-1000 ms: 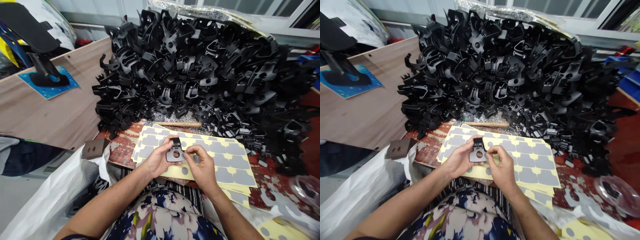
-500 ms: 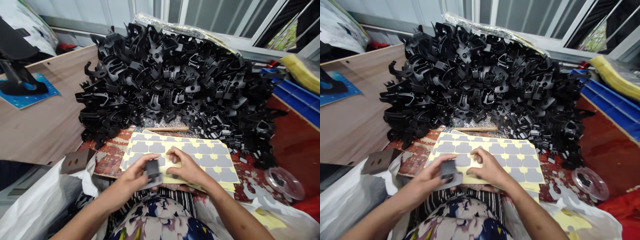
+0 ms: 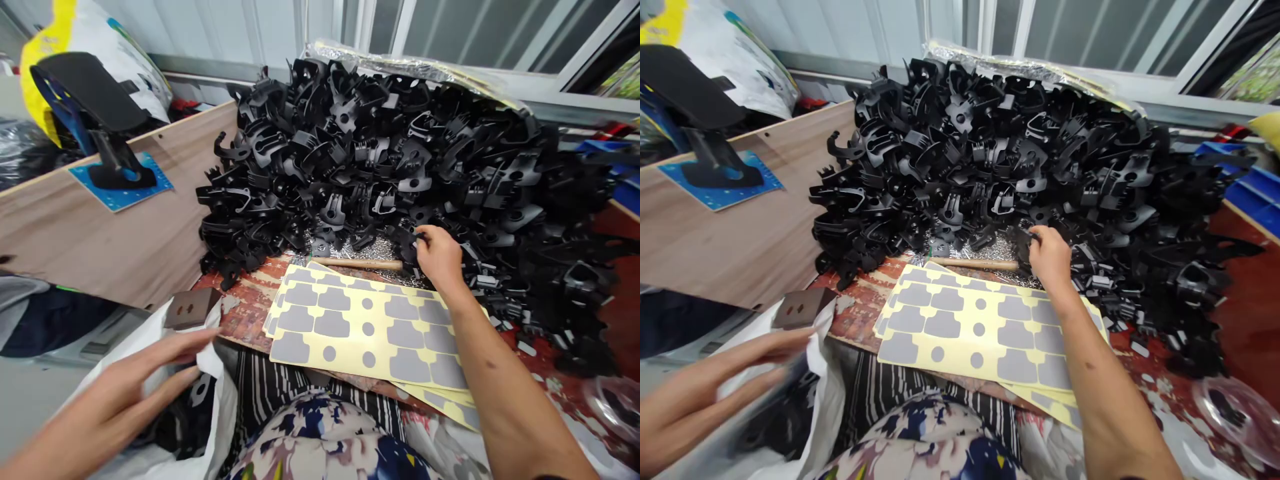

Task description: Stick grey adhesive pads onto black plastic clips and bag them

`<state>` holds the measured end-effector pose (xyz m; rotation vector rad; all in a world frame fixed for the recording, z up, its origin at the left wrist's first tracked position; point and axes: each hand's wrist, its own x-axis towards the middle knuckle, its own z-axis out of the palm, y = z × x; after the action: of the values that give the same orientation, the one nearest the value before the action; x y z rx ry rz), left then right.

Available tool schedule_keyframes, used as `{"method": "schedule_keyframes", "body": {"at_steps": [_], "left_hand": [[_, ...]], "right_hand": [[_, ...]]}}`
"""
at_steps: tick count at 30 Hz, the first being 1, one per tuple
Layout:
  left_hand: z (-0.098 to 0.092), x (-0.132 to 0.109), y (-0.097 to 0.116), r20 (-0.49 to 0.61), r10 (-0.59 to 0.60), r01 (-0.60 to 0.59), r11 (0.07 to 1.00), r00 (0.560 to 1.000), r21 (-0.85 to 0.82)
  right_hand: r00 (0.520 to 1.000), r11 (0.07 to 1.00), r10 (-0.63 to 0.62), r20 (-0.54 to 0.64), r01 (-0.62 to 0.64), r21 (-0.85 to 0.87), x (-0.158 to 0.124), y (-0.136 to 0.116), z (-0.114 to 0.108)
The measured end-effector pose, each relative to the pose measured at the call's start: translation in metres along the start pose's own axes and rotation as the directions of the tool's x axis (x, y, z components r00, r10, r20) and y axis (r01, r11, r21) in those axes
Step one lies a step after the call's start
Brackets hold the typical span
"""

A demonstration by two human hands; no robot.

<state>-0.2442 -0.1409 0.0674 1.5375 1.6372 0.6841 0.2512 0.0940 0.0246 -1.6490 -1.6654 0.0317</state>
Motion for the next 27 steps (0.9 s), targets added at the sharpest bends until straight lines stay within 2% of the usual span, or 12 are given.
{"method": "schedule_keyframes", "body": {"at_steps": [2, 3, 5, 7, 9, 12, 14, 17, 19, 21, 24, 27], "left_hand": [[0.04, 0.022, 0.023, 0.175, 0.005, 0.029, 0.982, 0.985, -0.187], [0.064, 0.035, 0.036, 0.194, 0.025, 0.038, 0.948, 0.981, -0.316], [0.114, 0.06, 0.061, 0.237, 0.092, 0.05, 0.846, 0.967, -0.531], [0.154, 0.083, 0.079, 0.22, 0.112, 0.08, 0.7, 0.969, -0.71], [0.177, 0.103, 0.087, 0.18, 0.082, 0.095, 0.603, 0.98, -0.792], [0.177, 0.131, 0.086, 0.139, 0.018, 0.102, 0.589, 0.99, -0.802], [0.169, 0.149, 0.083, 0.195, 0.007, 0.152, 0.598, 0.981, -0.787], [0.167, 0.169, 0.078, 0.37, 0.036, 0.273, 0.612, 0.928, -0.742], [0.175, 0.178, 0.076, 0.432, 0.043, 0.315, 0.619, 0.901, -0.719], [0.183, 0.182, 0.073, 0.444, 0.042, 0.326, 0.62, 0.895, -0.714], [0.191, 0.186, 0.07, 0.427, 0.046, 0.312, 0.613, 0.903, -0.726], [0.192, 0.185, 0.07, 0.395, 0.044, 0.292, 0.6, 0.917, -0.745]], "right_hand": [[0.997, 0.961, 0.08, -0.01, -0.075, 0.266, -0.033, -0.028, -0.006], [0.99, 0.891, 0.132, 0.05, -0.14, 0.433, -0.055, -0.044, -0.007], [0.958, 0.713, 0.135, 0.252, -0.271, 0.647, -0.101, -0.079, -0.003], [0.899, 0.592, 0.104, 0.425, -0.399, 0.7, -0.144, -0.107, 0.005], [0.882, 0.598, 0.091, 0.462, -0.419, 0.684, -0.174, -0.12, 0.01], [0.918, 0.798, 0.049, 0.393, -0.273, 0.538, -0.197, -0.118, 0.009], [0.932, 0.891, -0.037, 0.361, -0.134, 0.434, -0.204, -0.111, 0.007], [0.924, 0.925, -0.138, 0.356, -0.008, 0.38, -0.211, -0.105, 0.009], [0.92, 0.924, -0.134, 0.368, -0.018, 0.382, -0.213, -0.104, 0.012], [0.899, 0.903, -0.104, 0.426, -0.095, 0.419, -0.21, -0.105, 0.011], [0.801, 0.821, -0.092, 0.592, -0.275, 0.5, -0.201, -0.111, -0.008], [0.615, 0.697, -0.222, 0.757, -0.442, 0.564, -0.191, -0.123, -0.036]]}}
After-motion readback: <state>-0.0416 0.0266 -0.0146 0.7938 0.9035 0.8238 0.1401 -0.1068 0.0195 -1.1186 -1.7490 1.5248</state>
